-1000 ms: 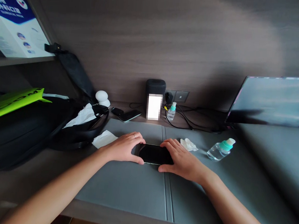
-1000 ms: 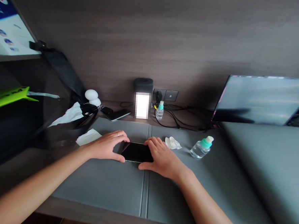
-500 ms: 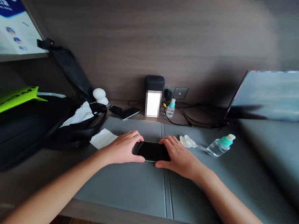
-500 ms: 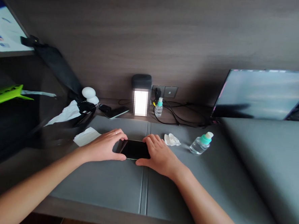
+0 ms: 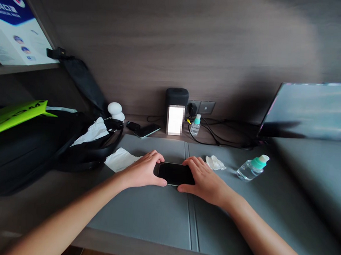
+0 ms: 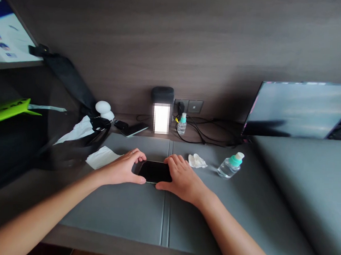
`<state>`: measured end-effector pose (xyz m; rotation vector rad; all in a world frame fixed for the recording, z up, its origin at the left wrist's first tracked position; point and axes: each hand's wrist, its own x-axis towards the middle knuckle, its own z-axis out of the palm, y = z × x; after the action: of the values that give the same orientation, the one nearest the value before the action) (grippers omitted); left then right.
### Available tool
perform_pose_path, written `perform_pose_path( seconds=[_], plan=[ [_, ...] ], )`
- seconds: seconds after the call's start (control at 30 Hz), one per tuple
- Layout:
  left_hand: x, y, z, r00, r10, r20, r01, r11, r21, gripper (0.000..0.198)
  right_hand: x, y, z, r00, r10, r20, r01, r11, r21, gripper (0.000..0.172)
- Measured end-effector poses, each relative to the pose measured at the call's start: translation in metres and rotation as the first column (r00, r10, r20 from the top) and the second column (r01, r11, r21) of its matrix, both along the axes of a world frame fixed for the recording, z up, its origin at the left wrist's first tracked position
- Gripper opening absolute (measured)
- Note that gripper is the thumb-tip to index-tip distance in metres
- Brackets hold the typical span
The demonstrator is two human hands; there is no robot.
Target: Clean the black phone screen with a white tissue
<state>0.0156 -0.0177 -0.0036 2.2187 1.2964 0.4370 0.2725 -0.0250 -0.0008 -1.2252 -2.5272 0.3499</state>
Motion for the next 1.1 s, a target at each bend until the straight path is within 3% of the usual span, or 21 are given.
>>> perform_pose_path(
  seconds=[0.5,1.1],
  plan=[
    [-0.0023,0.0022,0.0,0.999,-0.049,-0.018,0.05,0.996,0.08,0.054,-0.0001,0.0002,-0.0017,1.0,-0.008,-0.014,0.009,1.0,0.013,0.05],
    [-0.0033,0.0036,-0.0018,0.999,-0.037,0.002,0.037,0.999,0.019,0.057,-0.0007,-0.0014,0.0013,1.0,-0.017,0.0,0.017,0.999,-0.043,0.05]
  ],
)
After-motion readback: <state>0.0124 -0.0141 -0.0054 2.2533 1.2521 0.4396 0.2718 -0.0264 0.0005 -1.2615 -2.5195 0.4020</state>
